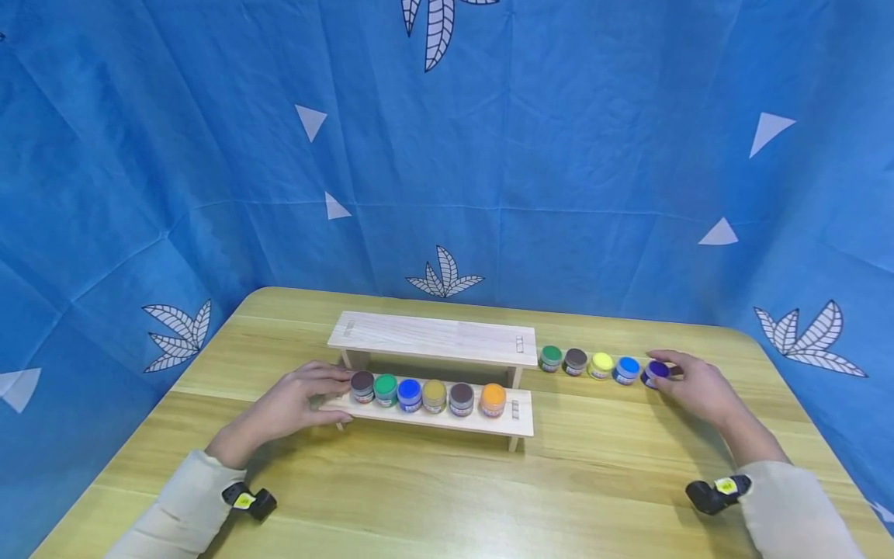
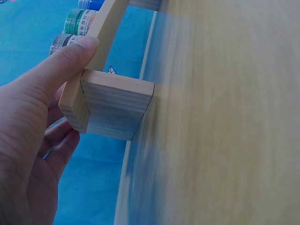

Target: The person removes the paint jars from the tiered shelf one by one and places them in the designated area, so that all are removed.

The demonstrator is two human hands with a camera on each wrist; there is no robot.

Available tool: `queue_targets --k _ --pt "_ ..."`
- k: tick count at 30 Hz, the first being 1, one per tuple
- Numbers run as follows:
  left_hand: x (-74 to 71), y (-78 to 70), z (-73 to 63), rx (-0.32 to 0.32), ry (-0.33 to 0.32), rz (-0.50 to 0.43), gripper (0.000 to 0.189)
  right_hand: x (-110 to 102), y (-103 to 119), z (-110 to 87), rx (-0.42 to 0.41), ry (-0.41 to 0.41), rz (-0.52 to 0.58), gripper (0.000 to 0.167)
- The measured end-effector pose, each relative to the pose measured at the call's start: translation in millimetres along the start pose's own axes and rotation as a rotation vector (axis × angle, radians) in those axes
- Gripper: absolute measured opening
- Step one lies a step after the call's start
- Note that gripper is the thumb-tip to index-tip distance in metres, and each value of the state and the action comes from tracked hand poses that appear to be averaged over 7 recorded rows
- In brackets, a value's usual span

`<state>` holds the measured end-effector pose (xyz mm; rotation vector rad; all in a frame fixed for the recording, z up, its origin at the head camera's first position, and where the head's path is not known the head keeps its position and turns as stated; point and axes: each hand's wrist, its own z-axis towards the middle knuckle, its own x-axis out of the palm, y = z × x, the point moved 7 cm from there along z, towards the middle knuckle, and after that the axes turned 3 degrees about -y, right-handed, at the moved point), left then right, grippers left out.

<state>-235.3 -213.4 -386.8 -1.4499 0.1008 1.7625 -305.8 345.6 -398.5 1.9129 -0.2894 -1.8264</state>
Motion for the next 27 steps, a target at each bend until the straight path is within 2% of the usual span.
queue_targets --k 10,17,21,27 --pt "-0.4 -0.1 -0.2 0.020 -0.025 0.003 0.053 -11 17 -10.7 0.004 -0.044 0.035 0.059" --pt "1.0 0.7 -0.7 -0.004 -0.006 0.006 0.053 -15 52 -17.9 -0.060 -0.131 0.013 0.054" --pt "1.2 0.5 -0.3 -0.009 -0.001 0.011 0.055 -16 74 -23.5 -0.106 -0.182 0.036 0.052" --pt "1.2 1.8 0.0 -0.005 -0.012 0.020 0.055 -15 102 -26.5 -0.146 -0.195 0.098 0.053"
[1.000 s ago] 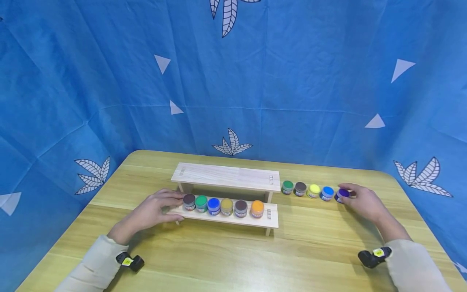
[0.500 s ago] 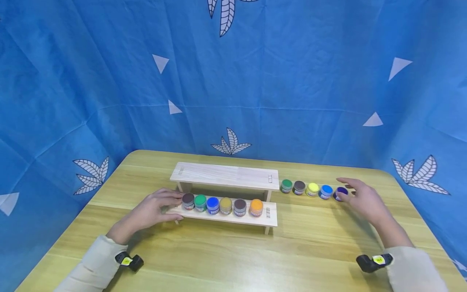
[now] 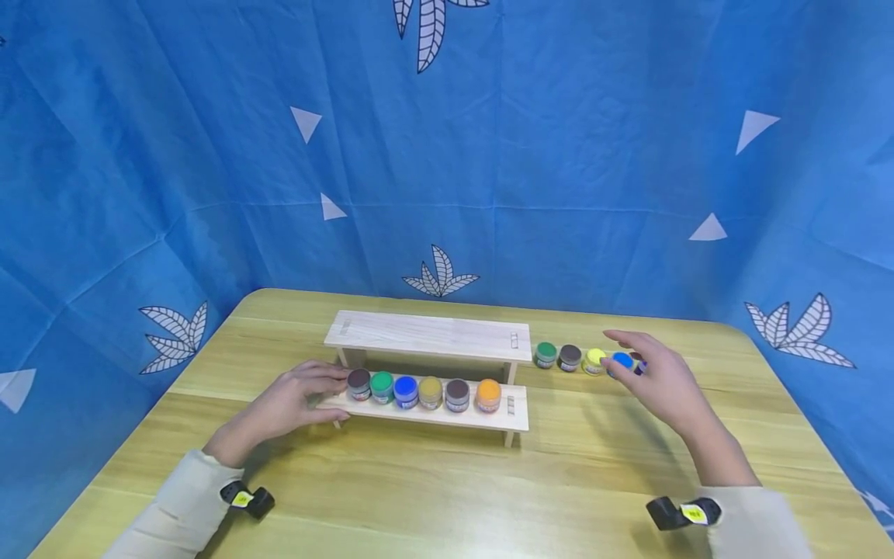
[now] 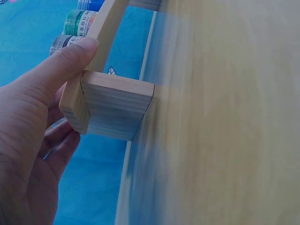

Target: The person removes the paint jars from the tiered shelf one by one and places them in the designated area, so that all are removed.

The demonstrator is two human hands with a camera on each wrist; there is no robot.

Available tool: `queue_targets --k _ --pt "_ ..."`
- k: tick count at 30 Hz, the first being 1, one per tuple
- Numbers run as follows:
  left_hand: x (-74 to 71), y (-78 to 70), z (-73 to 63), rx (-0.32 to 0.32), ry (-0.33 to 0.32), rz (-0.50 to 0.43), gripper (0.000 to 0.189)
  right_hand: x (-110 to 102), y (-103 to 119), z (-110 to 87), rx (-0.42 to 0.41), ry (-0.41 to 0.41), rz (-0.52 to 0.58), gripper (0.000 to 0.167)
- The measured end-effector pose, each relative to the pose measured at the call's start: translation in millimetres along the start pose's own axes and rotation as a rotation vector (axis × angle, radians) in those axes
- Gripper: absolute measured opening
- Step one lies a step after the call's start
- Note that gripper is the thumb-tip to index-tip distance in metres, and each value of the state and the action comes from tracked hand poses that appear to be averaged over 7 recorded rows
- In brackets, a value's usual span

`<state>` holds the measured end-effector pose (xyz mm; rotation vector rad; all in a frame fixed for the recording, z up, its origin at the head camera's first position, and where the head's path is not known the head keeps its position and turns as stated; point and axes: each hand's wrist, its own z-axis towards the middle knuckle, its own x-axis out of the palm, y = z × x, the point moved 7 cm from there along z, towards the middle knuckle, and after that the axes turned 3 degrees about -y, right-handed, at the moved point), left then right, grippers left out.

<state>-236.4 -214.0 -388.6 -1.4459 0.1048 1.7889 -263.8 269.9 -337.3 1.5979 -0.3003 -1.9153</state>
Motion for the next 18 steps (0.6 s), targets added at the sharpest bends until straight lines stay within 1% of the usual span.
queue_targets --k 7,14,18 --pt "-1.8 -1.2 -0.3 0.024 -0.018 -0.002 0.053 6 28 2.4 -0.054 -0.013 0.042 0.051" --pt "-2.9 -4.1 1.5 0.065 -0.035 0.005 0.052 10 56 4.5 -0.136 -0.038 0.077 0.044" --pt "-1.8 -3.9 0.6 0.062 -0.028 0.002 0.052 15 68 4.3 -0.180 -0.048 0.081 0.041"
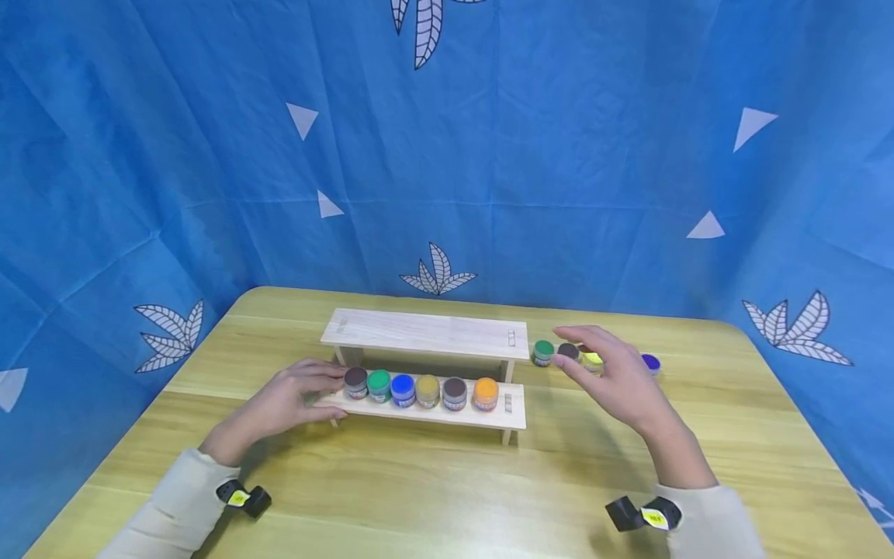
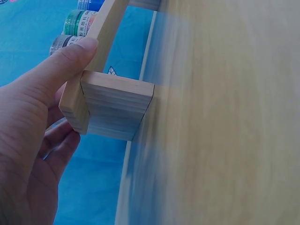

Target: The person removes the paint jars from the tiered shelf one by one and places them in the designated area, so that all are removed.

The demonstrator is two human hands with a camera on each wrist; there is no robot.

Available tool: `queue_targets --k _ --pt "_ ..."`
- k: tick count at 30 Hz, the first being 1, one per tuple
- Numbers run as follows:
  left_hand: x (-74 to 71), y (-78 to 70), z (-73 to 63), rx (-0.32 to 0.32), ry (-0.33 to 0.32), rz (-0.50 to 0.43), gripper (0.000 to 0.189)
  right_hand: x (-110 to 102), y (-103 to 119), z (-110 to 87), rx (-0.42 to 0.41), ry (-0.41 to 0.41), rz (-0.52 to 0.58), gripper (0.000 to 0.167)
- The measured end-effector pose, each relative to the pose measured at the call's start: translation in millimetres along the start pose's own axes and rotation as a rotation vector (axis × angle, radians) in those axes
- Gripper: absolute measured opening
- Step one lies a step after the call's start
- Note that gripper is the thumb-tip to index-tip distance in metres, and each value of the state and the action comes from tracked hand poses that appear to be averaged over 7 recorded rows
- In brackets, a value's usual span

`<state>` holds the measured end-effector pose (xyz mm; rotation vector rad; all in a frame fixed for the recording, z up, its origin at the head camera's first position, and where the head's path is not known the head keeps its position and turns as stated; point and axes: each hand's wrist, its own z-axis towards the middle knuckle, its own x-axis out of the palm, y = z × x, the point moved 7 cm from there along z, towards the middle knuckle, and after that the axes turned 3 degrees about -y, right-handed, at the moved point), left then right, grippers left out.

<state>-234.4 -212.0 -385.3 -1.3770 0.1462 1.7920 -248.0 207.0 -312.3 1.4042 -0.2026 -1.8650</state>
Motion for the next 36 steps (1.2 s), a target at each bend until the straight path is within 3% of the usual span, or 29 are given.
queue_targets --k 10,18,28,36 --pt "0.4 1.6 0.0 -0.014 0.001 -0.007 0.051 16 26 4.3 -0.134 0.012 -0.026 0.036" --pt "-0.2 2.3 -0.8 -0.027 0.009 -0.010 0.052 29 34 0.4 -0.165 0.032 -0.017 0.037" --pt "1.3 4.0 0.5 -0.044 0.023 -0.007 0.052 51 43 -1.5 -0.161 0.127 -0.014 0.038" --pt "1.9 5.2 -0.1 -0.068 0.039 -0.011 0.054 68 51 -3.0 -0.221 0.168 -0.052 0.039"
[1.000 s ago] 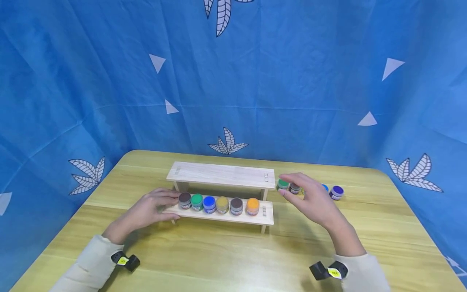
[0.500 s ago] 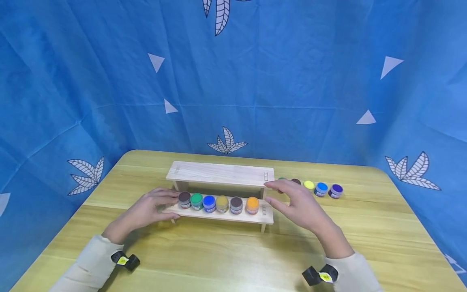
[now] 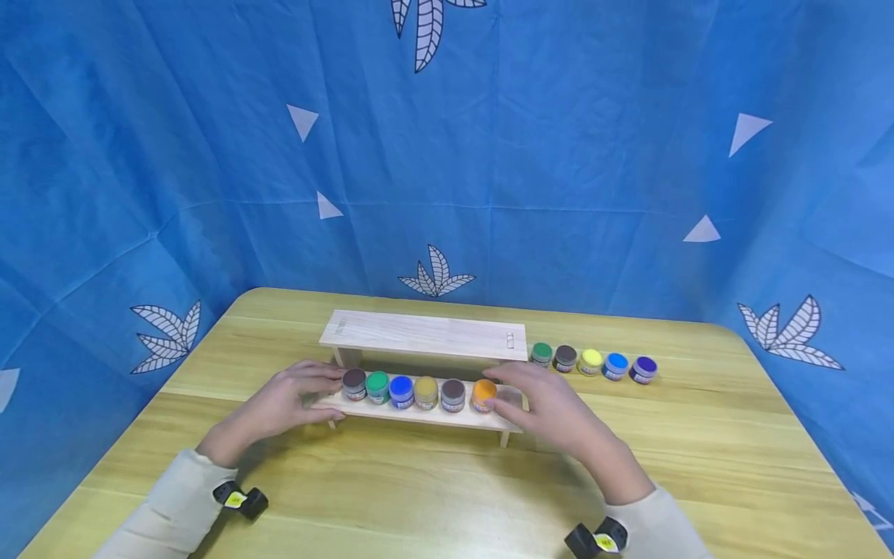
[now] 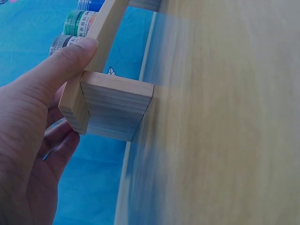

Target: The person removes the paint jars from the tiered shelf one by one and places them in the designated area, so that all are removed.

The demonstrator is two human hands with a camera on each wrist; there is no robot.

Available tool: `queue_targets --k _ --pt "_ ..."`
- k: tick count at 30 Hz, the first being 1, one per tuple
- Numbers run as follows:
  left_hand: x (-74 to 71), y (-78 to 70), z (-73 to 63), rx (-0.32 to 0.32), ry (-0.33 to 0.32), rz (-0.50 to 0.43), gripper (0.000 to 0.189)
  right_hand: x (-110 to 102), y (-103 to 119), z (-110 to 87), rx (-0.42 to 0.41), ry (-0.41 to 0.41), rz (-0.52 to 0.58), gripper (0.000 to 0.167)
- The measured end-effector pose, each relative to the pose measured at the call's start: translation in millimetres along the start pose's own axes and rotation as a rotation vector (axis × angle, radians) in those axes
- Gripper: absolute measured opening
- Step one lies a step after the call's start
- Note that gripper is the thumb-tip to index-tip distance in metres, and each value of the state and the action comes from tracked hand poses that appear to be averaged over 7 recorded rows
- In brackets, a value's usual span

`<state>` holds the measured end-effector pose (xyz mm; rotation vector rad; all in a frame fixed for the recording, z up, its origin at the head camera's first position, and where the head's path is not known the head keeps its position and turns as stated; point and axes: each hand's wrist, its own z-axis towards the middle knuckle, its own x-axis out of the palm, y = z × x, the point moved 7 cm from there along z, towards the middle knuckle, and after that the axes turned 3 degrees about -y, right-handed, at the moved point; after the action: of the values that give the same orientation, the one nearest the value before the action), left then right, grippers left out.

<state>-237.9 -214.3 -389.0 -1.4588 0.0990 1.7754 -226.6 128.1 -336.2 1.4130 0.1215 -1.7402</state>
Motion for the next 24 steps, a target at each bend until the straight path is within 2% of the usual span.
queue_targets --k 13,24 --pt "0.2 -0.5 -0.5 0.022 -0.016 0.010 0.053 16 5 2.7 -0.040 -0.004 -0.008 0.041" --pt "-0.3 -1.3 -1.3 0.038 -0.029 0.007 0.053 17 5 3.5 -0.027 -0.036 -0.010 0.030"
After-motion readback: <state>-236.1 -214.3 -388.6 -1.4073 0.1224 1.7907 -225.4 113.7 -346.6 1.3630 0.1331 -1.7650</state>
